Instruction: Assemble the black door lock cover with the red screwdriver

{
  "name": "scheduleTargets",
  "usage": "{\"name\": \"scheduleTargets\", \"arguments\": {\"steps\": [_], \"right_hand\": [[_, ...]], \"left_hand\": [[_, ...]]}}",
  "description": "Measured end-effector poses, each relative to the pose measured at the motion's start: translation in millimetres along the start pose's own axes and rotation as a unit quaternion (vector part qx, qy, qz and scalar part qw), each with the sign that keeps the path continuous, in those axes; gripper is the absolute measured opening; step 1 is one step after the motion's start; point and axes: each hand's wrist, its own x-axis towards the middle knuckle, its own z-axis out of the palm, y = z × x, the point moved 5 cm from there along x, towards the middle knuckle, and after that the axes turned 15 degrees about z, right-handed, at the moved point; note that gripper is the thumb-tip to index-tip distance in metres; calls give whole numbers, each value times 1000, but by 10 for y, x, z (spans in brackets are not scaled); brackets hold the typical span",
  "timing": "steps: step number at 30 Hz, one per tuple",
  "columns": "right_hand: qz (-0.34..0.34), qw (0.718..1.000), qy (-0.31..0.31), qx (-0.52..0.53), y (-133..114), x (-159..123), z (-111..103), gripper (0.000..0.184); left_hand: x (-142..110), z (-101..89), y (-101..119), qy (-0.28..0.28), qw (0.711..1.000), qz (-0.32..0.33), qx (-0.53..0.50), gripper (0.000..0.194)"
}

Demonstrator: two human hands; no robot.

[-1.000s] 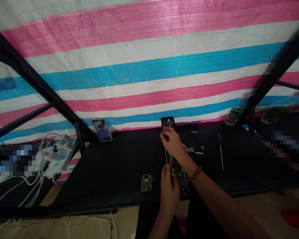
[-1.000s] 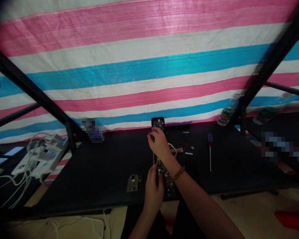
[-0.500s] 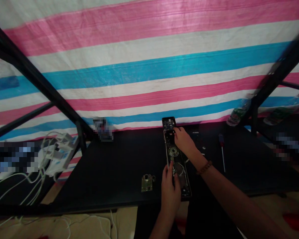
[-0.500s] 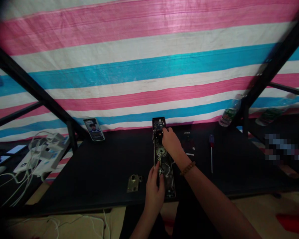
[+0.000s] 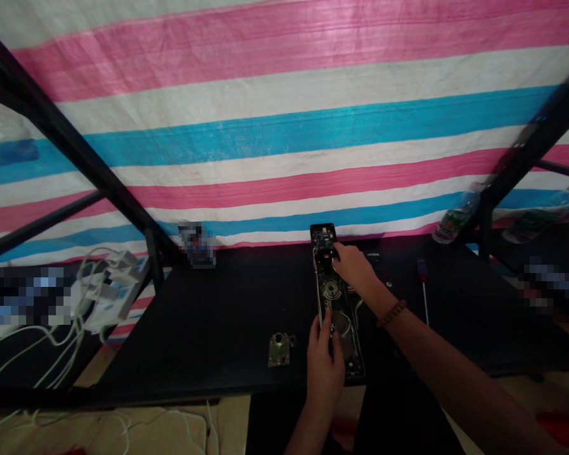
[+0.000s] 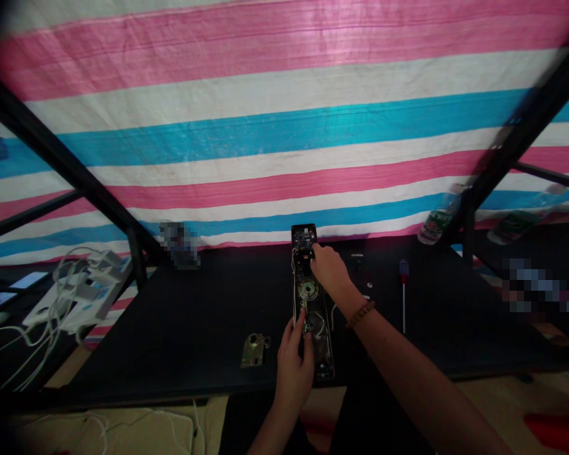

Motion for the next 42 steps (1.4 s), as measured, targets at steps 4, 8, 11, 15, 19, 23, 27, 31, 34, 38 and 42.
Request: {"name": "scheduleTargets", "arguments": {"steps": [4, 8, 11, 15, 19, 23, 27, 31, 34, 38, 42], "right_hand": [[11, 1000, -10, -3, 22, -27, 3, 34], [1, 1000, -18, 9, 48, 24, -25, 36], [-19, 999, -20, 28, 63, 102, -65, 33], [-46, 998, -30, 14, 52, 152, -94, 31], [-20, 999, 12, -43, 5, 148, -123, 28], [-19, 997, 39, -65, -95, 145, -119, 27], [-43, 994, 69, -78, -147, 141, -106, 24], [-73, 991, 82, -78, -157, 115, -71, 22], [-90, 988, 103, -71, -149, 86, -29, 22], [-97, 984, 137, -54, -139, 59, 11, 23], [-69, 979, 190, 0, -169, 50, -165, 24]], "left_hand": [[-6, 0, -2, 6, 1000, -2, -5, 47], [-5, -8, 5, 12, 1000, 3, -8, 47], [1, -13, 11, 14, 1000, 12, -6, 47], [10, -18, 12, 15, 1000, 19, -2, 47], [12, -20, 22, 16, 1000, 21, -8, 47], [10, -24, 27, 13, 1000, 15, -4, 47], [12, -23, 25, 11, 1000, 16, -6, 47], [8, -11, 14, 12, 1000, 19, -5, 47], [4, -8, 9, 23, 1000, 18, 3, 46], [8, -3, 13, 26, 999, 12, 15, 45], [14, 7, 11, 16, 1000, 10, 23, 46]]}}
